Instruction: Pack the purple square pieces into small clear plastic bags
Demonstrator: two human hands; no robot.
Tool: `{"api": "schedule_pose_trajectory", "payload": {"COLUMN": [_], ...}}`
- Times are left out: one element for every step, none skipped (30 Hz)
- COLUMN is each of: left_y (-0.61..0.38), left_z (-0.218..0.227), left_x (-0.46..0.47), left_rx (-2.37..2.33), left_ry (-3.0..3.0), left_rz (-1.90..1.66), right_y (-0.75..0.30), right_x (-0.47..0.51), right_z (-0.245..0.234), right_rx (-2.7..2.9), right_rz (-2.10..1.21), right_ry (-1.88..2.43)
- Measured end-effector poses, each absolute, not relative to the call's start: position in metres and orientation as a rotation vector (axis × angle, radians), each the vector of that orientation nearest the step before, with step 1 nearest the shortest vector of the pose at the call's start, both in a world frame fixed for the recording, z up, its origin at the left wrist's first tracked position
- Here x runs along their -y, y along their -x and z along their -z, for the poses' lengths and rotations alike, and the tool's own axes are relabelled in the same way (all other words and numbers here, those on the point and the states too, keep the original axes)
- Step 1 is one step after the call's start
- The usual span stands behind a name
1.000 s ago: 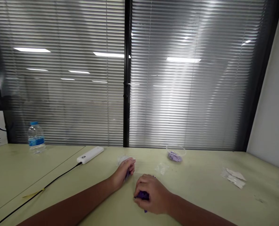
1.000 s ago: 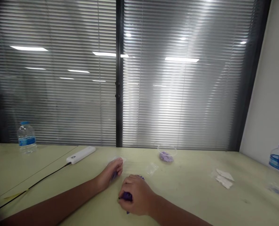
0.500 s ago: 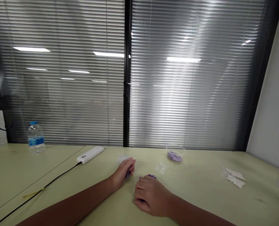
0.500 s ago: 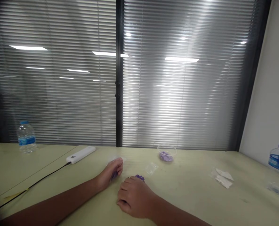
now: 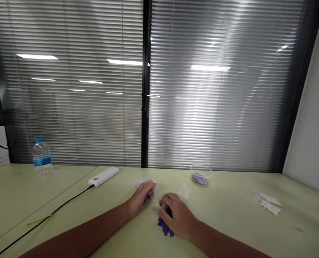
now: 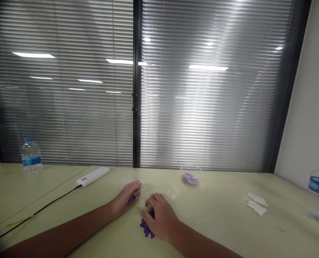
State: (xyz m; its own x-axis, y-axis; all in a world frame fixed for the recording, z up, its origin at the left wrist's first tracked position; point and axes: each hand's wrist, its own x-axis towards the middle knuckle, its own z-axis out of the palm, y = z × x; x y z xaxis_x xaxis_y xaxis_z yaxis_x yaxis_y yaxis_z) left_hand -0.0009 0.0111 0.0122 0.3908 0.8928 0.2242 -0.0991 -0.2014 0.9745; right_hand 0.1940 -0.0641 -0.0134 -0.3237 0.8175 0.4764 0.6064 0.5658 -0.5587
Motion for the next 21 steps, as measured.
{"api": "schedule_pose_trajectory", "payload": {"left_y": [0.001,0.001,0.001,0.001,0.001,0.001,0.001,0.001,0.0,0.0,0.0,0.0,-0.001,-0.001,-0.001,-0.001,-0.001,-0.001,-0.001,-0.001,-0.001], "left_z": [-0.011,-0.011,-0.01,-0.009,-0.009,-0.009,-0.009,-0.009,-0.009,-0.01,-0.011,-0.011,-0.012,-0.013,-0.014,-0.014,-0.015,-0.016,-0.016,-0.016,-0.017], "left_x": [-0.012,-0.013,-0.013,-0.014,-0.014,-0.015,-0.015,-0.015,-0.014,-0.014,-0.013,-0.013,-0.012,-0.011,-0.01,-0.009,-0.008,-0.008,-0.007,-0.006,-0.006], "left_rx": [-0.748,-0.749,-0.752,-0.755,-0.759,-0.763,-0.768,-0.772,-0.776,-0.779,-0.782,-0.784,-0.785,-0.785,-0.785,-0.785,-0.785,-0.785,-0.785,-0.786,-0.787], "left_ry": [-1.49,-1.489,-1.488,-1.487,-1.486,-1.486,-1.486,-1.487,-1.489,-1.491,-1.493,-1.495,-1.496,-1.496,-1.496,-1.495,-1.494,-1.494,-1.493,-1.493,-1.493], "left_rz": [-1.073,-1.074,-1.074,-1.074,-1.073,-1.073,-1.073,-1.075,-1.078,-1.081,-1.085,-1.088,-1.09,-1.091,-1.09,-1.088,-1.086,-1.082,-1.079,-1.077,-1.077], "right_y": [-0.194,-0.193,-0.193,-0.192,-0.192,-0.193,-0.194,-0.196,-0.198,-0.2,-0.203,-0.205,-0.206,-0.207,-0.208,-0.208,-0.207,-0.207,-0.206,-0.206,-0.206], "right_x": [0.065,0.066,0.067,0.068,0.067,0.066,0.064,0.06,0.056,0.052,0.047,0.043,0.038,0.035,0.032,0.03,0.028,0.027,0.027,0.027,0.027], "right_z": [0.013,0.013,0.012,0.012,0.011,0.011,0.011,0.01,0.01,0.011,0.011,0.012,0.013,0.014,0.016,0.017,0.018,0.018,0.018,0.018,0.017], "right_rx": [2.082,2.104,2.116,2.117,2.109,2.092,2.06,1.999,1.91,1.775,1.599,1.459,1.339,1.259,1.222,1.237,1.276,1.319,1.348,1.346,1.315], "right_rz": [-0.364,-0.358,-0.345,-0.336,-0.343,-0.383,-0.465,-0.575,-0.719,-0.862,-0.952,-1.013,-1.053,-1.074,-1.075,-1.075,-1.067,-1.063,-1.078,-1.116,-1.18], "right_ry": [1.096,1.062,1.035,1.014,0.993,0.969,0.945,0.924,0.912,0.91,0.91,0.898,0.881,0.875,0.899,0.938,0.976,1.003,1.007,0.99,0.956]}}
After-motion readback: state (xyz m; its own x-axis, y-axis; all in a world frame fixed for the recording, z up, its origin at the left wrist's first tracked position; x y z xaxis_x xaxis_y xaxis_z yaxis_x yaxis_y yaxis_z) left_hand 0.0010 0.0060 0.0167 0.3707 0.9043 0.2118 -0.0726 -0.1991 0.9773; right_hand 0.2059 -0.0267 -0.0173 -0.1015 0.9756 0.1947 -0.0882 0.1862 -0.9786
